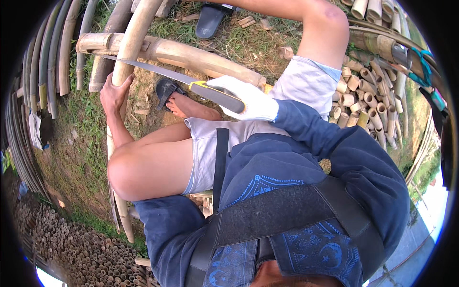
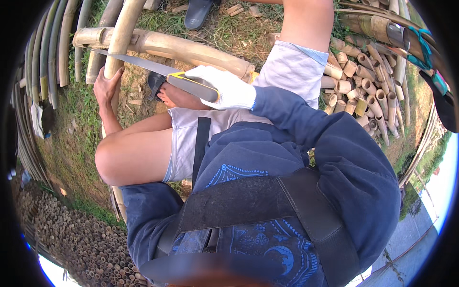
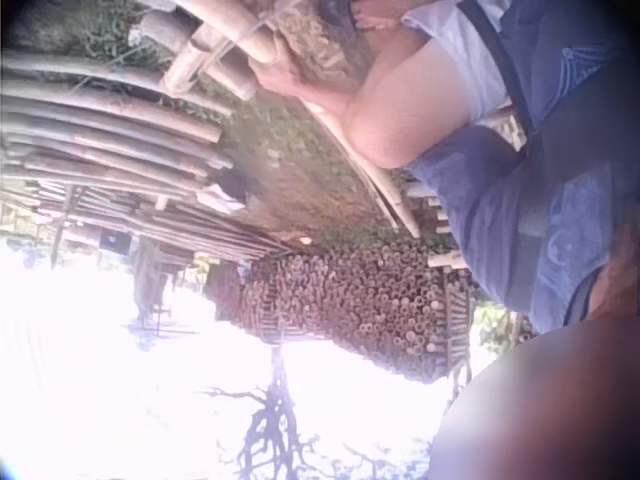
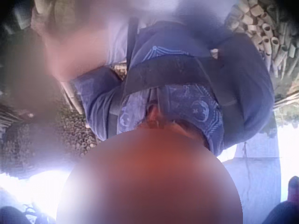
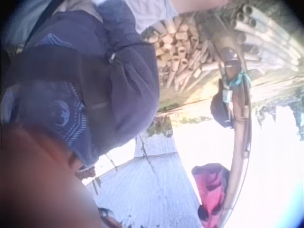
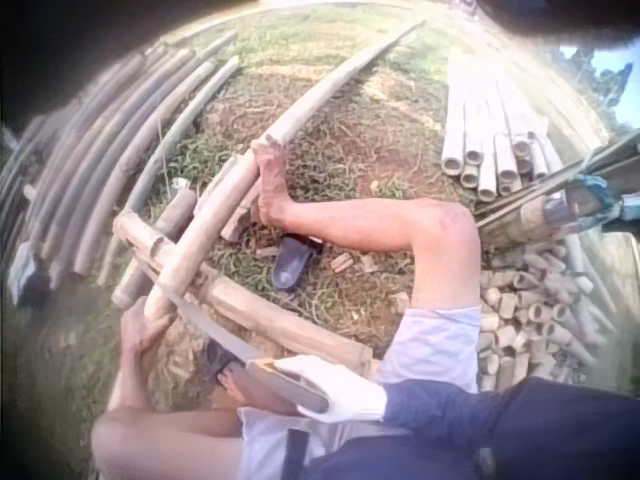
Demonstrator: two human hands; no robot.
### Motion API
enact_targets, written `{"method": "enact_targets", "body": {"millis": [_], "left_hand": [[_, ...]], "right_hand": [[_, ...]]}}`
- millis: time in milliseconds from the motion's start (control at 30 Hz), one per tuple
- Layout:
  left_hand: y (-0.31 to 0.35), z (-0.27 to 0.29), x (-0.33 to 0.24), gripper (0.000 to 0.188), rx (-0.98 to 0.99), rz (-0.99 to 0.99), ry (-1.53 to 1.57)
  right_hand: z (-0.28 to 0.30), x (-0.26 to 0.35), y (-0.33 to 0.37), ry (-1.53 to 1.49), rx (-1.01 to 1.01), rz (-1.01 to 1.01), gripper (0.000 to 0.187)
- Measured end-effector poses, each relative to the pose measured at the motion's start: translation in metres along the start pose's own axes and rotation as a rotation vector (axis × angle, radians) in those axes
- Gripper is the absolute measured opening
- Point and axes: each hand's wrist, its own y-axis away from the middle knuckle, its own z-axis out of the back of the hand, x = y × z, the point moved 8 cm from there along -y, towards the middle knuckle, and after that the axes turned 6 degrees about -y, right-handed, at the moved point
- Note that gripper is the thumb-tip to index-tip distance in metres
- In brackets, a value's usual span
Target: The person repeatedly saws long bamboo poles with a hand saw, positioning each pole on a makeshift support, cutting it, and stacking the cut pieces. The person handles bamboo poles and a hand saw throughout the sequence.
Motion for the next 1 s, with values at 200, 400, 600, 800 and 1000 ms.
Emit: {"method": "enact_targets", "body": {"millis": [200,400,600,800,1000], "left_hand": [[0.003,0.005,-0.022,0.092,-0.03,-0.013,-0.104],[-0.015,0.011,-0.028,0.094,0.004,-0.035,-0.049],[-0.001,0.003,0.0,0.099,-0.042,-0.046,0.023],[-0.002,-0.001,0.001,0.104,-0.054,-0.026,0.017],[-0.002,0.008,-0.006,0.109,-0.119,-0.087,0.022]], "right_hand": [[0.014,0.008,0.035,0.068,-0.008,-0.28,0.064],[-0.064,-0.075,-0.162,-0.089,-0.086,-0.09,0.057],[-0.003,-0.001,-0.004,-0.007,-0.002,-0.164,0.063],[0.001,-0.001,-0.021,0.014,0.05,-0.311,0.059],[-0.064,-0.06,-0.155,-0.163,0.046,-0.107,0.052]]}}
